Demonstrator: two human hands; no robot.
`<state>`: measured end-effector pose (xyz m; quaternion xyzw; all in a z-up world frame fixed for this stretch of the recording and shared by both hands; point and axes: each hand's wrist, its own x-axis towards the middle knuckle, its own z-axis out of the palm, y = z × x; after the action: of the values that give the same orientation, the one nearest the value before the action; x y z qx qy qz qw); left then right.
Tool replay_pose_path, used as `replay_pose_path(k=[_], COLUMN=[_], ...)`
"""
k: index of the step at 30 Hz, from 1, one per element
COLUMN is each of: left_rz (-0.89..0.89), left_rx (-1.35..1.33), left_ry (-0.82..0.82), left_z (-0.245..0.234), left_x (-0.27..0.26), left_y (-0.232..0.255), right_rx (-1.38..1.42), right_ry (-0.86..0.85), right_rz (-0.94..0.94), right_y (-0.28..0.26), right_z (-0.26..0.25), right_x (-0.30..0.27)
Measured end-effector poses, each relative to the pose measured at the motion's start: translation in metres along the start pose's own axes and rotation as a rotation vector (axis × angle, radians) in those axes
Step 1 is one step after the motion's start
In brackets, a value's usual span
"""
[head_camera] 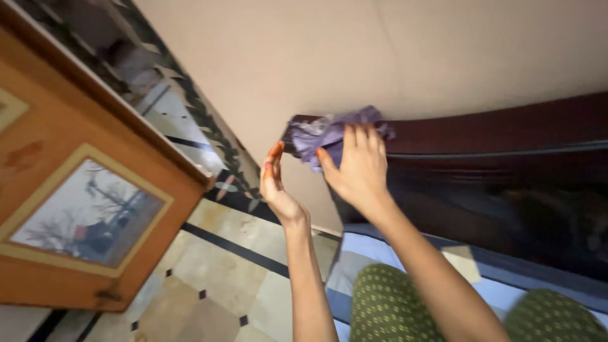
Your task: The person wipes the top edge and carved details of a dark wooden headboard using a purple cloth. They move along the length of the headboard, cleaning the flat surfaces and the recessed carvings.
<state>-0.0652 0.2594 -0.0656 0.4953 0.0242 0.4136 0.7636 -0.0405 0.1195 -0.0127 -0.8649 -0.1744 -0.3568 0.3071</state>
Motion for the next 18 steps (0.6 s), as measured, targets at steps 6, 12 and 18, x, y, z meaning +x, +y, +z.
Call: replay_pose_path(k=[6,12,18], left_rz=[-0.165,-0.132,0.014], left_rx=[0.174,0.299,0.521], left_ry=[-0.132,-0.185,-0.221], left_z=[-0.040,-0.038,-0.032], left_x=[0.047,0.052,0.036], left_y=[-0.020,-0.058,-0.058], right_rx=[-0.116,0.069,0.294], right_ry=[0.067,-0.207,-0.205], right_rz=[-0.028,-0.006,-0.299], right_y=[0.005,-0.006,0.004], right_z=[0.065,0.110,0.104], right_x=[-0.003,0.030,0.038])
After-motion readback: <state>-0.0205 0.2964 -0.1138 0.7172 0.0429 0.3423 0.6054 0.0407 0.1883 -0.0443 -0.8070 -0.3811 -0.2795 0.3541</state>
